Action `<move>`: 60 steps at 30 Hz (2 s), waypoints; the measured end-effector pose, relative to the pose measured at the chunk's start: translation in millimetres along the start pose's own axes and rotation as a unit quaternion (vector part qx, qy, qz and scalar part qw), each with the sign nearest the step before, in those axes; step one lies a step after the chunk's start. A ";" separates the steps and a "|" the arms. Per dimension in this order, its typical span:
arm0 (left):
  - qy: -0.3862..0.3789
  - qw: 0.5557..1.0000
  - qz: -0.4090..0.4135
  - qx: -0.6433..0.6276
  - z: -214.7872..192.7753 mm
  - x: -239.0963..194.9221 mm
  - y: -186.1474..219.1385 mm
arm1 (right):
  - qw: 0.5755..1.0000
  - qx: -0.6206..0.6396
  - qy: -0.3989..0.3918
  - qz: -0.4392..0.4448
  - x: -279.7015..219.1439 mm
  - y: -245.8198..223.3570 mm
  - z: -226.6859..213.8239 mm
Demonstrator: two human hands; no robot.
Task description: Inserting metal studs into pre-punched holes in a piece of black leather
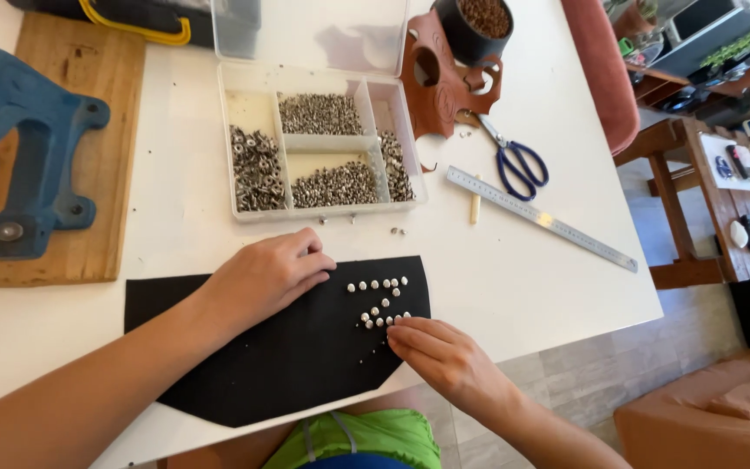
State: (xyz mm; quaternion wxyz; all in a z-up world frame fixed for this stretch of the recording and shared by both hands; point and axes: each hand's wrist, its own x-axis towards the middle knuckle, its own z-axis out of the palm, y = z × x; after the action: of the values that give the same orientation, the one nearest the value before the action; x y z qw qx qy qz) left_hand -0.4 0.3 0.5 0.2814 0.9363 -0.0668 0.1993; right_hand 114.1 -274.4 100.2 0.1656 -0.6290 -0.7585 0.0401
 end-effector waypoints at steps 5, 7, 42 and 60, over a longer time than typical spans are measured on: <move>0.009 1.000 -0.003 0.009 2.7 -1.3 -0.5 | 0.988 0.080 0.129 0.039 11.1 46.4 -1.6; 0.025 0.999 -0.013 0.022 4.2 -3.7 0.6 | 0.974 0.070 0.194 0.097 18.3 75.4 2.6; 0.004 1.000 0.003 0.023 1.2 -1.0 -1.0 | 0.980 -0.037 0.187 0.048 6.8 -1.0 42.2; -0.002 1.000 0.001 0.024 -0.6 -0.1 0.0 | 0.975 -0.048 0.215 0.032 5.1 -4.8 45.2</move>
State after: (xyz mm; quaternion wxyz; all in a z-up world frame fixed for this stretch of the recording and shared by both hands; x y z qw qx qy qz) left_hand -0.7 0.6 1.0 0.2585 0.9430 -0.0633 0.1996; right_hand 95.1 -263.8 60.0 0.2927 -0.6545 -0.6854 -0.1273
